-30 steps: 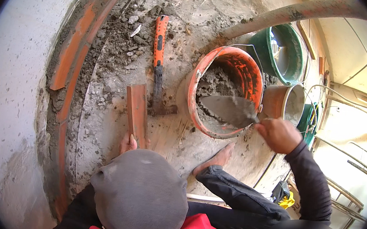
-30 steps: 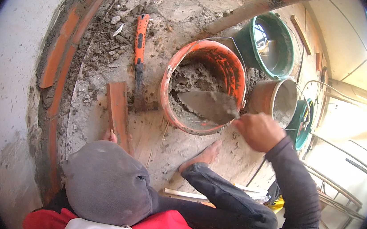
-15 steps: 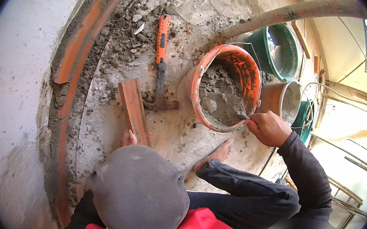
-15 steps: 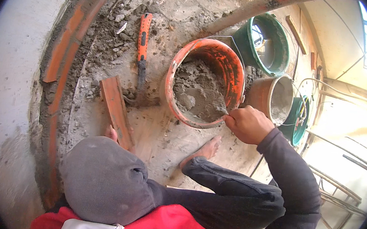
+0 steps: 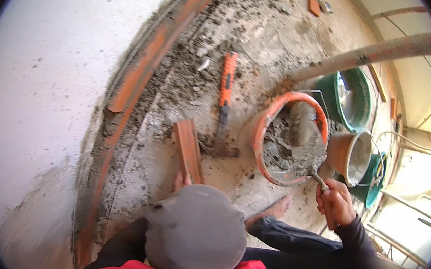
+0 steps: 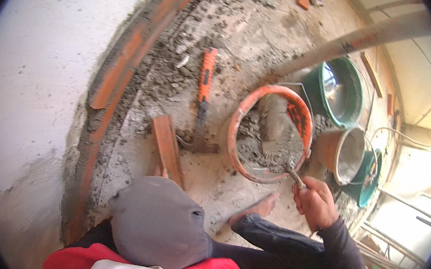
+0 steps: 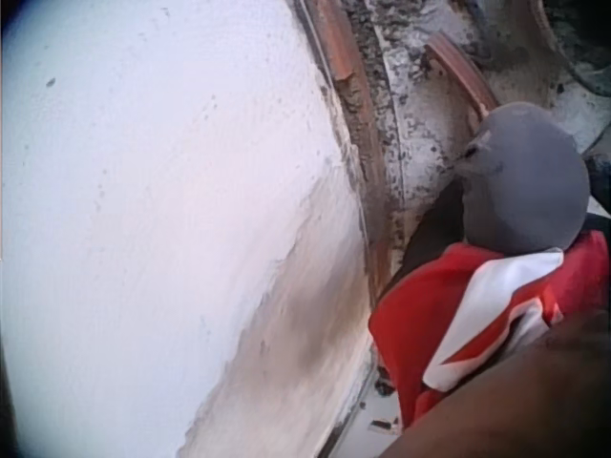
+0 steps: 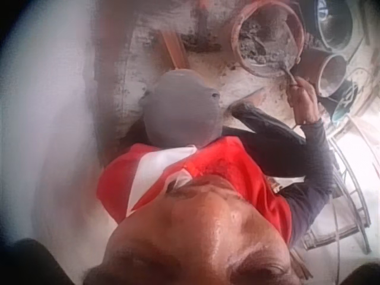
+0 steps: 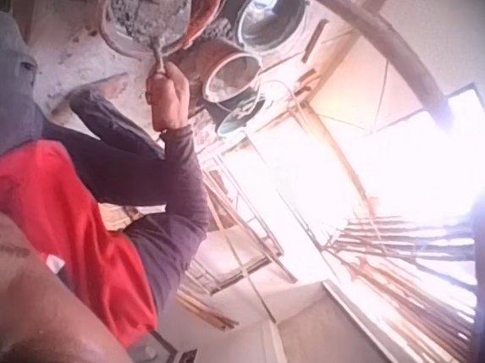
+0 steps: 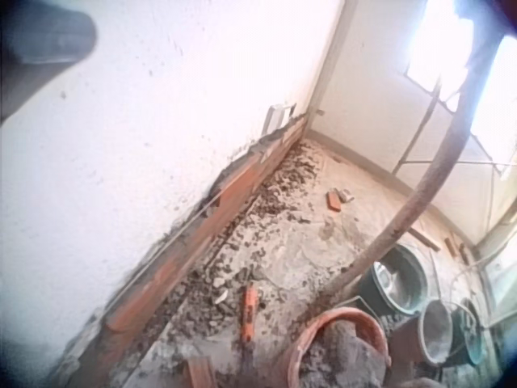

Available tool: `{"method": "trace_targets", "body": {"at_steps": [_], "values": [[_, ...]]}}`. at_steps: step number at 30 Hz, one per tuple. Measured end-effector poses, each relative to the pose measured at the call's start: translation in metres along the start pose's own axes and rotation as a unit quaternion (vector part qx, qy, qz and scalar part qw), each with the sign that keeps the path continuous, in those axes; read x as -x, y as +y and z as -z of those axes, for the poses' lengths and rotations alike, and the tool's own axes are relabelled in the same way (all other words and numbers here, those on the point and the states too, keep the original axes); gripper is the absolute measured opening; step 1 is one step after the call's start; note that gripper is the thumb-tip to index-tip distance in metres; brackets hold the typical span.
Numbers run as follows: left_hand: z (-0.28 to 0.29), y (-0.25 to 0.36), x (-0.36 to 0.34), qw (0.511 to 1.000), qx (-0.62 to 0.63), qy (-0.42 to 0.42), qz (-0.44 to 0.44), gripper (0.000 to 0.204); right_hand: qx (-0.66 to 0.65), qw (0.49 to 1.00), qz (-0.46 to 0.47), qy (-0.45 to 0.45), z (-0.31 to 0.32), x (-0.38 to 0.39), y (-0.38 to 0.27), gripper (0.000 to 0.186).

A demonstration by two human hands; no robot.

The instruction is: The person prepares mortar in a bucket, applies it to a brick using a trowel, and then places the brick onto a wall under construction, tapping it into place with a hammer.

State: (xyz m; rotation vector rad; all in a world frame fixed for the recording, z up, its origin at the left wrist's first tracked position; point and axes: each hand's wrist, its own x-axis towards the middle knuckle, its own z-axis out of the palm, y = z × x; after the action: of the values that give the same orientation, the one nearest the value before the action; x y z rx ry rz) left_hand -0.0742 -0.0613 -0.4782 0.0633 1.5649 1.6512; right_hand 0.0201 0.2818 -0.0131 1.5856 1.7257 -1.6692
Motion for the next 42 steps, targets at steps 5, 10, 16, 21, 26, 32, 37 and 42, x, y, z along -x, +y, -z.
{"method": "trace_targets", "body": {"at_steps": [5,10,16,21,26,32,37,42], "values": [[-0.011,0.042,0.007,0.999,0.024,0.035,-0.008,0.057,-0.206,0.956,0.21,-0.023,-0.09,-0.016,-0.041,0.035],[-0.015,0.069,0.014,0.996,0.059,0.062,-0.011,0.057,-0.38,0.868,0.319,-0.022,-0.2,-0.059,-0.098,0.028],[-0.031,0.096,0.02,0.992,0.097,0.08,-0.02,0.058,-0.492,0.815,0.298,0.072,-0.299,-0.136,-0.16,0.02],[-0.037,0.105,0.027,0.987,0.122,0.104,-0.033,0.059,-0.447,0.865,0.216,-0.07,-0.322,-0.161,-0.188,0.017],[-0.039,0.114,0.027,0.983,0.12,0.129,-0.049,0.06,-0.421,0.889,0.158,-0.082,-0.286,-0.163,-0.179,0.015],[-0.021,0.095,0.016,0.995,0.082,0.032,-0.042,0.061,-0.05,0.972,0.226,-0.032,-0.214,-0.194,-0.159,0.036],[-0.022,0.09,0.016,0.998,0.05,0.036,-0.031,0.052,0.127,0.944,0.304,-0.005,-0.206,-0.211,-0.186,0.047],[-0.01,0.049,0.007,0.987,-0.06,0.051,-0.137,0.031,0.206,0.914,0.349,0.027,-0.221,-0.237,-0.189,0.05]]}}
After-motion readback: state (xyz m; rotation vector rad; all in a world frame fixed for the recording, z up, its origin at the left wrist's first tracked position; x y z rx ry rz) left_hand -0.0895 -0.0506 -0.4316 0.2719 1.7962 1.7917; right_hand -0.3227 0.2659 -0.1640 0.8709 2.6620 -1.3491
